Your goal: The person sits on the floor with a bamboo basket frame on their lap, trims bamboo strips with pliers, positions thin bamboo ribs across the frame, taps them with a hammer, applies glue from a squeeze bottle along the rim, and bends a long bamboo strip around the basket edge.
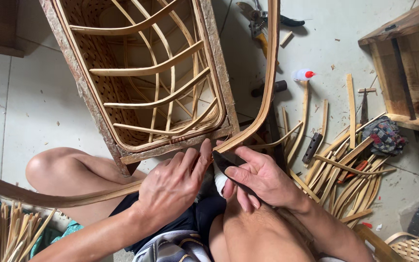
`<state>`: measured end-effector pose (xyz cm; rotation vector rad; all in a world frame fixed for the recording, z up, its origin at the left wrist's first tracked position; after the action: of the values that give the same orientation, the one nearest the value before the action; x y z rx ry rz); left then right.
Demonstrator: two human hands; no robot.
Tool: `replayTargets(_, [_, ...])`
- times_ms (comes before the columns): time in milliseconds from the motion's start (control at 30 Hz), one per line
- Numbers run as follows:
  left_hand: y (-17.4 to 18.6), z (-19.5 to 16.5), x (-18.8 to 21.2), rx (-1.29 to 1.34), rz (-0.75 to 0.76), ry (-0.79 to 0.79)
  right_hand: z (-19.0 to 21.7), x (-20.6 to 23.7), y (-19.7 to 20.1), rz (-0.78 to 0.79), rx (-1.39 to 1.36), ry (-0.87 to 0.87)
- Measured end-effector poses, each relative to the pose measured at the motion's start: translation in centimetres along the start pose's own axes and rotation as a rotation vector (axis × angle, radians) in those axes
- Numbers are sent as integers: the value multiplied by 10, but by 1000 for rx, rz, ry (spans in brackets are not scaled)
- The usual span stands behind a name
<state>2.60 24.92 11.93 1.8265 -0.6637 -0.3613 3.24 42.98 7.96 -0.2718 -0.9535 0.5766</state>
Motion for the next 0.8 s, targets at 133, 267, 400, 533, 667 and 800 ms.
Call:
replayTargets(133, [7,-3,6,-41,24,-24,-1,2,-1,42,-96,17])
replayTargets(267, [12,-3,18,-94,46,-58,-8,2,1,25,-97,-26])
replayTargets(400, [13,-4,29,-108,39,-55,-14,3,3,4,-84,-28])
replayTargets(533, [10,-6,41,-118,52,-56,-20,7,8,-3,-102,-23])
replayTargets(667, [10,-6,59,-238,104,-94,-20,7,12,-28,-132,28])
replayTargets(800, [6,-1,66,-218,119,-74,-24,4,15,-73,-93,22])
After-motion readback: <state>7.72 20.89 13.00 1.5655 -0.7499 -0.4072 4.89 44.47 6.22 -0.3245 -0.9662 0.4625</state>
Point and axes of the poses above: each hand's wrist, its own x-axis away from the middle knuckle, its own y-axis out of the back of the hand, z = x × y, the point moved 5 cm from there along -x, towards the middle knuckle, and after that the axes turned 2 degrees about -x, right-handed, at the moved point
